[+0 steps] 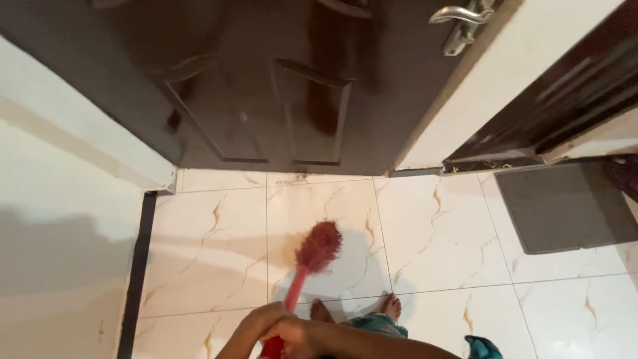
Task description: Dusting and cleaning a wooden door and the floor area around it with a brush.
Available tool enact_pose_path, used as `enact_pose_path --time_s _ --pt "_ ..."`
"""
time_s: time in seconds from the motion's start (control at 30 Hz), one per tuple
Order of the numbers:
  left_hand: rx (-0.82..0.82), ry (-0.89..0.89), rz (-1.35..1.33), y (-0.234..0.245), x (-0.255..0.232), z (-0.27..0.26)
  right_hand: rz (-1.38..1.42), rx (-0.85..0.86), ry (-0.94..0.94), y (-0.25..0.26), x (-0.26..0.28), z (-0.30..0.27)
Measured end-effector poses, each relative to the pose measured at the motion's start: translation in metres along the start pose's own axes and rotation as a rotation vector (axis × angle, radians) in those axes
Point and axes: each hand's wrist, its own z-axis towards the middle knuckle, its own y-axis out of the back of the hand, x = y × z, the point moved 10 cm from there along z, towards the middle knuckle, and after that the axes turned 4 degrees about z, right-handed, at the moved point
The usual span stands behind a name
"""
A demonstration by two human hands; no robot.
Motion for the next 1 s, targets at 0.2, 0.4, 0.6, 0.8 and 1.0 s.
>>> enact_pose_path --time_s 0.2,0.4,0.6,0.8,1.0 --pt "0.117 0.251 -0.003 -0.036 0.067 0.060 -0.189 -0.118 0.089 -0.098 0.059 -0.079" --pt "-0.127 0.220 -0.174 0.011 0.063 0.049 -0.437 -0.256 0.287 -0.144 0.086 -0.114" --pt "-0.237 0.190 -0.680 0.035 0.051 -0.024 -0.763 -0.206 0.381 -0.224 0.092 -0.150" --pt "-0.372 0.462 -1.208 -0.001 0.049 -0.038 -1.108 -0.337 0.213 -0.239 0.111 -0.179" --pt "-0.470 0.352 -1.539 -0.085 0.115 0.081 -1.238 -0.431 0.039 -0.143 0.169 -0.167"
